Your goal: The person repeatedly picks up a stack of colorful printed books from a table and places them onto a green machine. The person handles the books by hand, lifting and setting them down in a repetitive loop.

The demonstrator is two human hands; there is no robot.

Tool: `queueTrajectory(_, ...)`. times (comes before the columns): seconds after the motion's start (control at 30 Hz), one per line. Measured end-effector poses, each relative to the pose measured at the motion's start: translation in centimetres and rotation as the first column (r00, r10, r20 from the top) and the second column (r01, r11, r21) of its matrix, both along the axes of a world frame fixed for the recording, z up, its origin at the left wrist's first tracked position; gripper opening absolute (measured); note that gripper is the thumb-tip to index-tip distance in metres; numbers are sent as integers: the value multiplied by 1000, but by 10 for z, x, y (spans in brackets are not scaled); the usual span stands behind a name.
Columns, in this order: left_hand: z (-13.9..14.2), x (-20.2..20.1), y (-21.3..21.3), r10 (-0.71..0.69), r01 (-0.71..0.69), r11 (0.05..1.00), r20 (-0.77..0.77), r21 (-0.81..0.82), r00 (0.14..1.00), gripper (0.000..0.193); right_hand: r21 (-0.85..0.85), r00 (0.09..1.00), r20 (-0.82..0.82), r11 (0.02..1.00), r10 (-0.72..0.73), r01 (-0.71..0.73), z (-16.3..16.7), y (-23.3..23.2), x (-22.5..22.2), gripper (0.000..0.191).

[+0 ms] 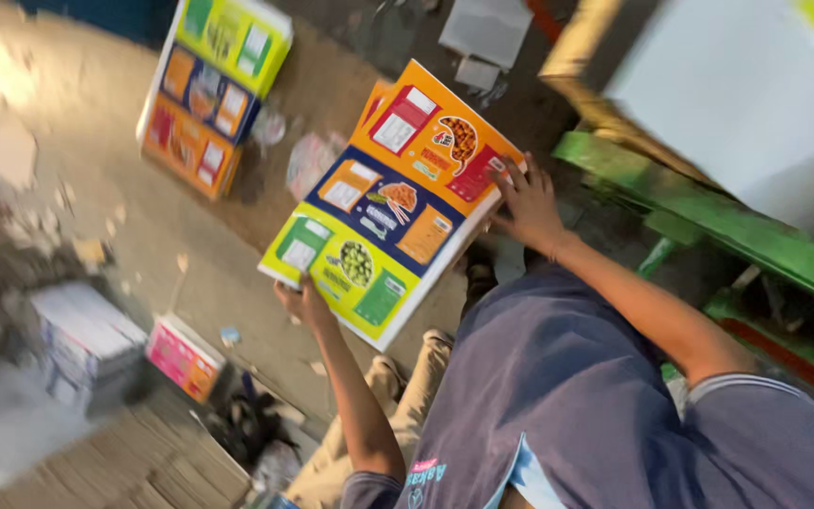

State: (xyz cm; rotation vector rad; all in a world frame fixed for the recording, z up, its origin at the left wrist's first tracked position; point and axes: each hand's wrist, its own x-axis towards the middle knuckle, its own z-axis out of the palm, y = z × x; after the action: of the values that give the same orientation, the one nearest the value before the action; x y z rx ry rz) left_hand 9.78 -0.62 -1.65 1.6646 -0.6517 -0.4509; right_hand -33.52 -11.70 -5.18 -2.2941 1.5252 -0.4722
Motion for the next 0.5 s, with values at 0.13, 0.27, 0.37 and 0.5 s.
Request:
queueTrajectory(0.13,-7,21,4,152,-166,983,154,78,976,57,-2,982,-140,991,130,-132,-25,-39,37,84)
queueTrajectory(0.27,-23,24,-9,178,-234,945,242,227,954,59,12,966,-178,982,187,-188,-25,-65,40,97)
queueTrajectory(0.37,-41,30,-4,141,-179,951,163,251,977,85,68,956,-240,986,166,-154,-30,-80,34,116)
queueTrajectory(0.5,-52,14,41,87,-280,835,390,474,917,106,99,954,-237,982,182,-163,-28,-106,36,130)
